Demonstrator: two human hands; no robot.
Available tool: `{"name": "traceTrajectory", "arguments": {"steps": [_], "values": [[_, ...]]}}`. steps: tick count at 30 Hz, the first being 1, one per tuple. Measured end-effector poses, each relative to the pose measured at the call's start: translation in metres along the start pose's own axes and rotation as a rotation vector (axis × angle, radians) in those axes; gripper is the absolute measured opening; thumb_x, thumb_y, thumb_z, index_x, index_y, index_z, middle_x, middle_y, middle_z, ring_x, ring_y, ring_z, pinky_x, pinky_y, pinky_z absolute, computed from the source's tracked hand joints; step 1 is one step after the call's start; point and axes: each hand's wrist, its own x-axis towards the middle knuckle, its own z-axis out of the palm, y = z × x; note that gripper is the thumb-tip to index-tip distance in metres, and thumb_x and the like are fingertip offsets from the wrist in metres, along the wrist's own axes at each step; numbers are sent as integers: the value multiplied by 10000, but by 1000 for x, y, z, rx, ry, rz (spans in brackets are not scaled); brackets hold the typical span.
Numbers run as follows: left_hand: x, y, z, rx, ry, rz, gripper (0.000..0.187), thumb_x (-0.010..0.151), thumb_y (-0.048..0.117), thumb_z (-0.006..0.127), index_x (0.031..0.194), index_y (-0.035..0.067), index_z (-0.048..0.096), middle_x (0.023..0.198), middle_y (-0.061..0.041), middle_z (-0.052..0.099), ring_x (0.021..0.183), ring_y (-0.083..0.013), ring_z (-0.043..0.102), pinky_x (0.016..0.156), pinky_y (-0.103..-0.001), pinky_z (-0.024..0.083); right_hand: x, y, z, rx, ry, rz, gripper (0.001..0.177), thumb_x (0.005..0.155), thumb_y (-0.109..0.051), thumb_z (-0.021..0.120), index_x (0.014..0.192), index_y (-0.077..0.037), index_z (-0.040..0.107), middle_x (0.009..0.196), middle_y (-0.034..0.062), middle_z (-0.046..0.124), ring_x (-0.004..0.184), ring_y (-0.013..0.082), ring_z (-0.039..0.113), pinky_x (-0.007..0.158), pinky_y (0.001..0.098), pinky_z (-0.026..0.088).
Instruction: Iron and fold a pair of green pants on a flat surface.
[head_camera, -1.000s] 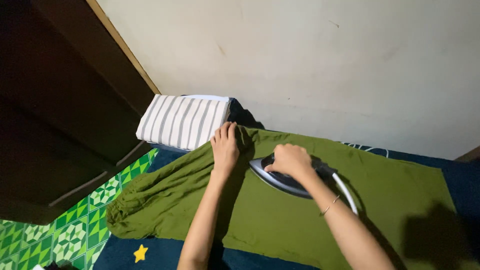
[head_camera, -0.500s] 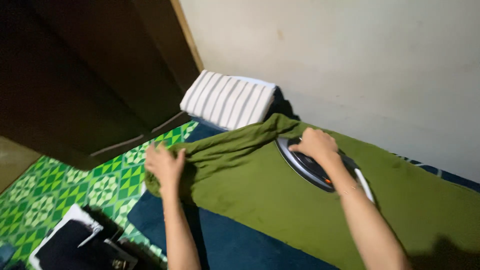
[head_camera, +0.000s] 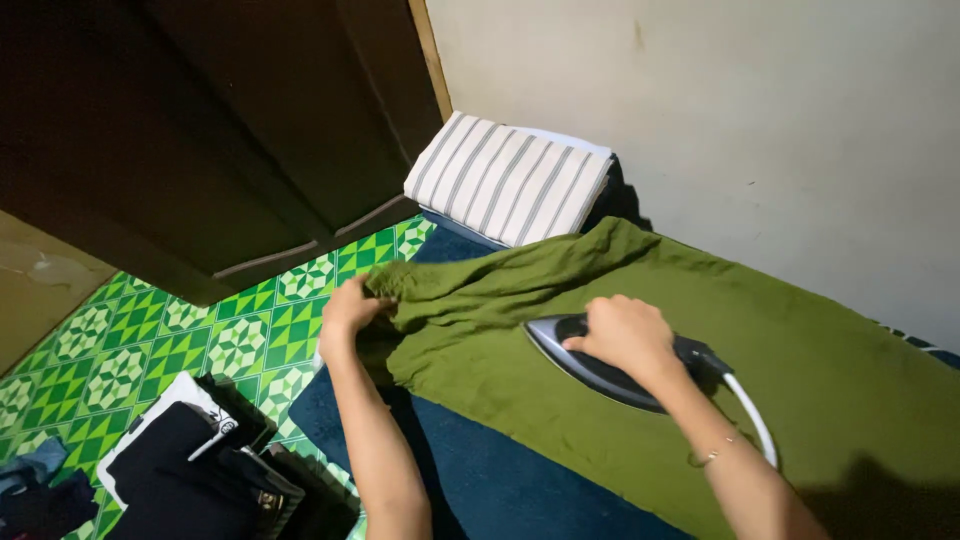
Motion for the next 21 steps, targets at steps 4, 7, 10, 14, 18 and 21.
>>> {"name": "traceTrajectory", "arguments": {"steps": [4,7,10,14,18,21], "values": [[-38,40,-37,-327,378,-16,525,785,338,832,1202,82,640,1054,-176,765,995,-371,722,845,-482,554,18,-44,9,-5,29,-100,540,734,-574,833,890,-61,769,915,175,749,876,362,741,769,461,597],[-23,30,-10,-201,557,108,553,801,326,869,1227,76,620,1130,-175,720,1045,-409,657,836,-505,527,34,-75,22,49,64,-198,490,762,-535,828,868,-61,770,857,175,754,794,356,754,708,457,605],[-31,54,-5,-28,580,146,599,749,311,867,1226,69,599,1163,-162,667,1103,-386,624,858,-526,482,41,-90,30,76,149,-228,474,739,-517,847,846,-61,777,841,183,751,786,363,745,696,460,595],[-49,96,-11,32,670,371,581,798,304,852,1246,49,585,1225,-196,596,1170,-412,567,909,-530,452,35,-77,34,131,181,-196,464,714,-509,865,842,-71,781,839,183,748,791,360,746,697,458,585],[-79,163,11,-137,605,622,384,963,185,751,1274,30,586,1318,-207,587,1231,-407,561,1026,-515,446,22,-15,44,159,266,-146,449,701,-472,890,831,-55,787,842,193,745,789,361,744,684,449,582],[-98,211,49,-276,508,764,275,1025,140,676,1258,27,584,1337,-192,597,1278,-383,565,1095,-499,429,4,46,31,182,251,31,483,711,-504,881,839,-49,783,835,192,748,787,359,746,686,446,579]]}}
